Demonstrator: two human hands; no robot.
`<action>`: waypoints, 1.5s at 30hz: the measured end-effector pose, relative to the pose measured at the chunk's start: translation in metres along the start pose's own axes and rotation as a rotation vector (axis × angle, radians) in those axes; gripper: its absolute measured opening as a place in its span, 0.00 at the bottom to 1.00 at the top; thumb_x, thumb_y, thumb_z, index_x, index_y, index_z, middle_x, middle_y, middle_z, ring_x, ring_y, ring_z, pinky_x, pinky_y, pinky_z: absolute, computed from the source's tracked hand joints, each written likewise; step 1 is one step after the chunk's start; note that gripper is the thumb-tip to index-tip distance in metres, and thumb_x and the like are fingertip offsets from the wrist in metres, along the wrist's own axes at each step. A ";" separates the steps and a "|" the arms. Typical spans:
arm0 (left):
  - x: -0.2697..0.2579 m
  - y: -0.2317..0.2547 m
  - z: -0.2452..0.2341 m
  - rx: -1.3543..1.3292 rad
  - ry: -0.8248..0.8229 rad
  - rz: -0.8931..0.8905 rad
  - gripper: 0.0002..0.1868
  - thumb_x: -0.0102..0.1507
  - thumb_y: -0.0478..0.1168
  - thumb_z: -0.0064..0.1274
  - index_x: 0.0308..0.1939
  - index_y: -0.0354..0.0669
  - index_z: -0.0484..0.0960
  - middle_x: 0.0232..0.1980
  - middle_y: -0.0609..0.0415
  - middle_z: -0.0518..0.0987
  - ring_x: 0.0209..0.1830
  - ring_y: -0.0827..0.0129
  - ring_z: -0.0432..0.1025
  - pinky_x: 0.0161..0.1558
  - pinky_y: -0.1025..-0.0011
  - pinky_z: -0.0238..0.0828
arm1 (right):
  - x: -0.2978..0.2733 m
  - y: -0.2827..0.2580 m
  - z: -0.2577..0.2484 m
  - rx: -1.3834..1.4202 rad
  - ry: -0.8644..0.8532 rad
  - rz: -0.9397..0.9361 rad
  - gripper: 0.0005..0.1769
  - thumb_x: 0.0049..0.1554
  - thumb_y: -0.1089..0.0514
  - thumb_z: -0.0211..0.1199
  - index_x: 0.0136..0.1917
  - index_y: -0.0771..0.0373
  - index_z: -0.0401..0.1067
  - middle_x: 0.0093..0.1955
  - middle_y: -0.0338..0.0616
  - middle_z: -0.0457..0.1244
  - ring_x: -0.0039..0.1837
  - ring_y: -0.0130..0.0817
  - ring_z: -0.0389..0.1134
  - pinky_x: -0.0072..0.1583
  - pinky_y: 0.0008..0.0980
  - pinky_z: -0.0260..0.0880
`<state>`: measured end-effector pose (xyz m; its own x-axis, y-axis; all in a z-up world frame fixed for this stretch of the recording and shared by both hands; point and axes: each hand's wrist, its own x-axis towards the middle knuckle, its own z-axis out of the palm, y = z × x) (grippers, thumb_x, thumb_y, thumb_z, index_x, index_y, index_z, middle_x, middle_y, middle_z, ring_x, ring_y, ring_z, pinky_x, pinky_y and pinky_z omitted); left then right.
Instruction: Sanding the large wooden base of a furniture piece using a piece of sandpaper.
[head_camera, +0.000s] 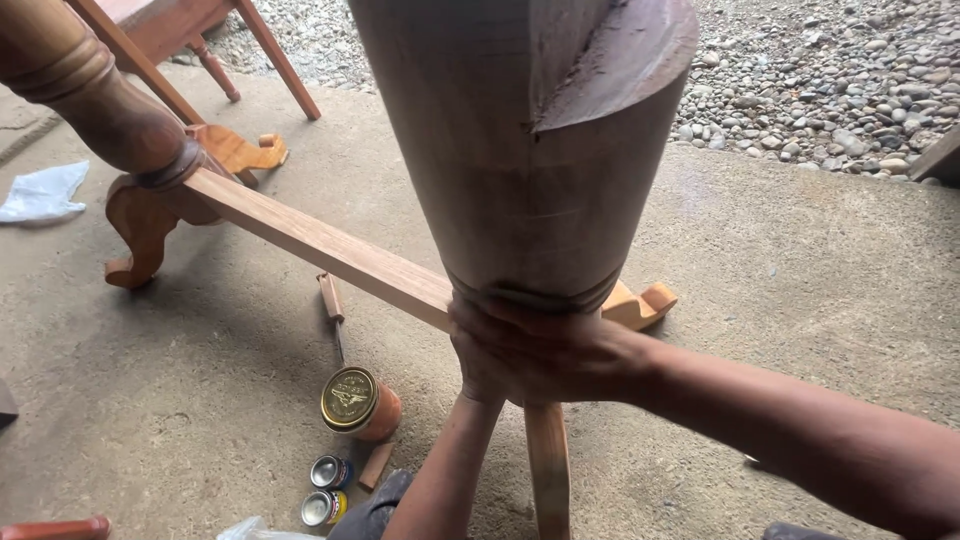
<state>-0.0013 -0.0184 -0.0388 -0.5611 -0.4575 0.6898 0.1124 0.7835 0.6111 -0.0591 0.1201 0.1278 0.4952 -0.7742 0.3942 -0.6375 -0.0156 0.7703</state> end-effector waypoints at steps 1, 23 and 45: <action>0.008 0.015 -0.008 -0.002 0.003 -0.006 0.28 0.69 0.56 0.49 0.62 0.38 0.72 0.58 0.41 0.79 0.61 0.49 0.75 0.64 0.55 0.68 | -0.017 0.006 -0.007 0.004 -0.003 -0.005 0.24 0.62 0.49 0.58 0.68 0.60 0.74 0.72 0.47 0.64 0.75 0.41 0.60 0.80 0.47 0.46; 0.012 0.023 -0.012 -0.140 0.087 0.026 0.47 0.61 0.64 0.52 0.69 0.28 0.60 0.62 0.35 0.72 0.61 0.44 0.71 0.60 0.50 0.68 | -0.031 -0.005 -0.002 -0.092 0.009 0.006 0.22 0.70 0.45 0.54 0.72 0.53 0.71 0.77 0.43 0.60 0.80 0.41 0.54 0.81 0.52 0.43; 0.010 0.028 -0.014 -0.145 0.038 -0.087 0.42 0.59 0.59 0.56 0.65 0.31 0.62 0.56 0.36 0.76 0.57 0.44 0.75 0.56 0.53 0.71 | -0.028 0.007 -0.014 0.074 -0.024 0.000 0.24 0.66 0.47 0.54 0.73 0.53 0.69 0.76 0.39 0.61 0.79 0.37 0.57 0.81 0.49 0.45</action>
<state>0.0072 -0.0072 -0.0096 -0.5425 -0.5387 0.6446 0.1837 0.6727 0.7167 -0.0688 0.1505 0.1294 0.4819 -0.7890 0.3811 -0.6793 -0.0617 0.7312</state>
